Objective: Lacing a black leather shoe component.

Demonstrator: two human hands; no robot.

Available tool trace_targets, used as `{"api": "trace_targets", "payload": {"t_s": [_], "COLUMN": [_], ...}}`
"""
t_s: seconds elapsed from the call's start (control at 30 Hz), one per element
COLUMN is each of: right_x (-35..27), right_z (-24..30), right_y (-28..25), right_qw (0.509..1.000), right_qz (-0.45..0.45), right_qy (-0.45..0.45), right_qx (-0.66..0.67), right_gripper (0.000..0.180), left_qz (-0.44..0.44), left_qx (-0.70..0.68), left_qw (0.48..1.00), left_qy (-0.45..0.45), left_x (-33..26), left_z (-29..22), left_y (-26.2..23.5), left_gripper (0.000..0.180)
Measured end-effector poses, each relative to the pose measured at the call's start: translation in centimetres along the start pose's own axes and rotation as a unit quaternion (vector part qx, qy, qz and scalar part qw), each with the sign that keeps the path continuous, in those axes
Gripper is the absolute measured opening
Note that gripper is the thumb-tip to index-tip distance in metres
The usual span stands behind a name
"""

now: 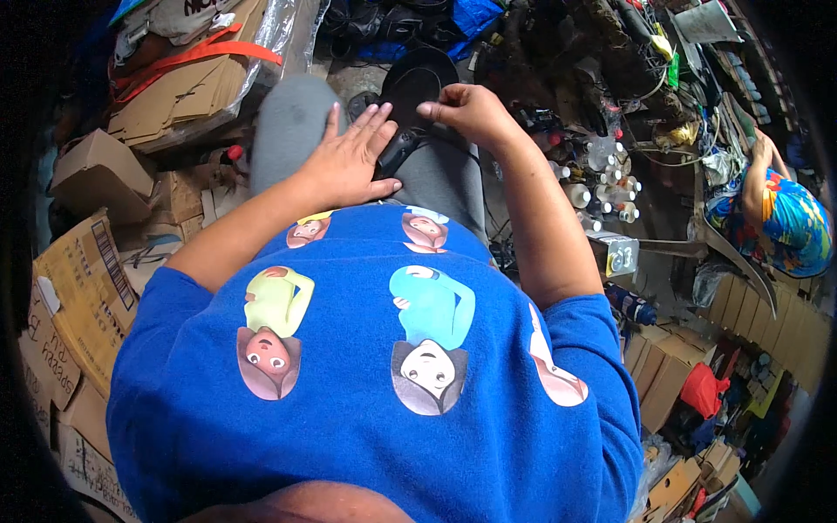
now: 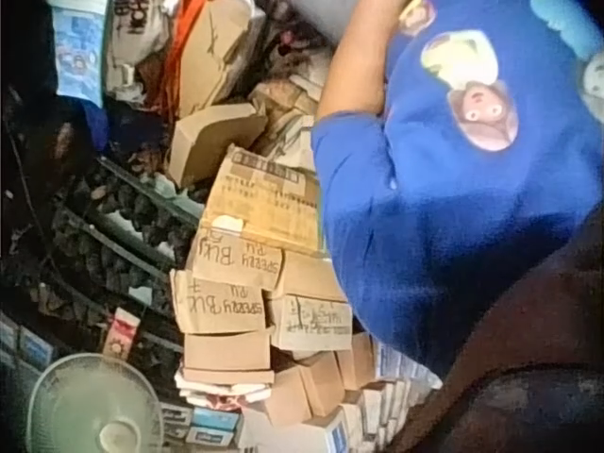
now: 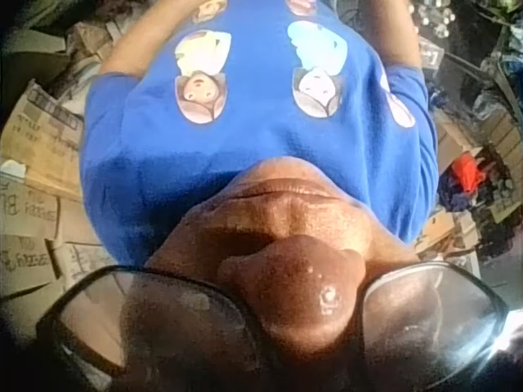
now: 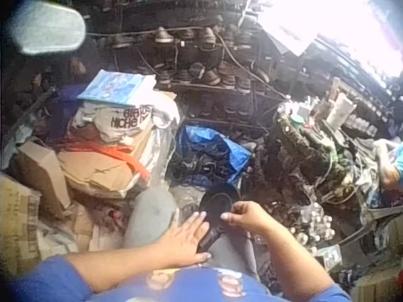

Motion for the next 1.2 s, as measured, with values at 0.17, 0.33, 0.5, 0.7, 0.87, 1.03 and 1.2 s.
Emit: {"api": "trace_targets", "payload": {"t_s": [0.17,0.33,0.5,0.7,0.87,1.03,1.2], "right_x": [0.2,1.8,1.4,-0.6,-3.5,-4.4,-4.5], "right_z": [2.0,0.3,1.5,1.3,0.7,1.7,1.5], "right_y": [0.7,0.5,1.0,2.5,2.6,1.6,1.7], "right_qw": [0.999,0.998,1.0,0.992,0.954,0.995,0.97], "right_qz": [-0.008,0.005,0.02,-0.101,-0.144,-0.002,0.129], "right_qy": [0.01,0.025,0.011,-0.079,-0.229,-0.003,0.099], "right_qx": [-0.033,-0.052,0.01,0.02,-0.132,0.097,0.179], "right_gripper": [0.034,0.029,0.027,0.05,0.031,0.023,0.029], "left_qz": [0.057,0.092,0.072,0.042,-0.203,-0.143,-0.035], "left_qx": [-0.048,-0.031,-0.003,-0.099,-0.232,-0.181,-0.213], "left_qw": [0.997,0.995,0.997,0.994,0.939,0.952,0.948], "left_qy": [-0.01,-0.002,-0.008,-0.008,0.154,0.199,0.233], "left_x": [0.1,1.3,0.9,-0.3,2.9,4.8,2.4], "left_z": [1.3,1.0,0.8,3.3,3.6,2.9,0.7], "left_y": [-2.7,-1.6,-0.8,-3.1,-4.5,-5.2,-6.8], "left_gripper": [0.074,0.068,0.069,0.053,0.017,0.01,0.018]}}
Point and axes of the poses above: each hand's wrist, its own x-axis towards the middle knuckle, its own y-axis out of the palm, z = x × y, the point moved 3 cm from there along x, towards the middle knuckle, and after that the axes turned 1 degree about -z, right-handed, at the moved point
